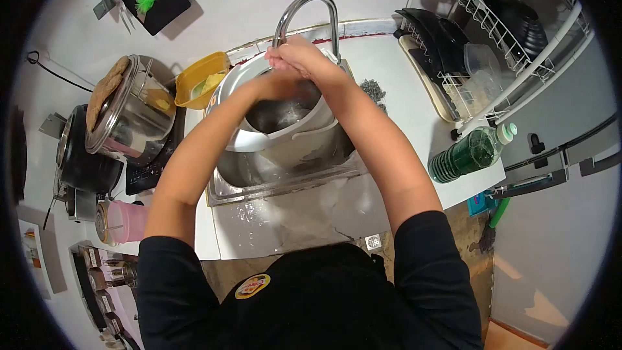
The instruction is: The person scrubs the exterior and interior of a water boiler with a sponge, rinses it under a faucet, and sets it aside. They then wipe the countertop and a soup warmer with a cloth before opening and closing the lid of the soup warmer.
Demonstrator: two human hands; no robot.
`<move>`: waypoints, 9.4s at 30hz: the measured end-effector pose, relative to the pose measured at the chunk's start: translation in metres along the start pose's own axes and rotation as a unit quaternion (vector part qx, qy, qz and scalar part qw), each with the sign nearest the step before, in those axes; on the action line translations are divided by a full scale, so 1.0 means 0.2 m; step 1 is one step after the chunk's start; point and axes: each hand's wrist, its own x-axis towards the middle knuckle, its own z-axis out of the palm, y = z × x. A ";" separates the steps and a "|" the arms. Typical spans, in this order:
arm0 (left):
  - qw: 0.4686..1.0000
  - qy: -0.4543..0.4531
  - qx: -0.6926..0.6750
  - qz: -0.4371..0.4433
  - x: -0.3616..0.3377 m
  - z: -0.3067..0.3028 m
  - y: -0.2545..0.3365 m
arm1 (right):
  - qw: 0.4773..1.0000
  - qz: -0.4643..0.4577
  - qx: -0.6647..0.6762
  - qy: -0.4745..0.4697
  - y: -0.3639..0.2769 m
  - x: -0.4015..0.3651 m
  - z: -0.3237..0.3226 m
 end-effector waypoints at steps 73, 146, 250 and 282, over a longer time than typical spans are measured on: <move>0.795 0.009 -0.543 -0.270 0.01 -0.26 0.19 | 0.994 -0.029 -0.106 -0.019 -0.04 -0.16 -0.15; 0.870 -0.349 0.285 -0.202 -0.87 0.59 -0.18 | 0.823 -0.346 -0.387 0.232 0.28 -0.74 0.78; 0.821 0.135 -0.311 -0.459 -0.08 -0.08 -0.08 | 0.797 -0.379 -0.278 0.380 0.83 -0.28 0.38; 0.889 0.072 -0.206 -0.402 -0.70 -0.38 0.70 | 0.819 -0.523 -0.232 -0.048 0.17 -0.60 0.60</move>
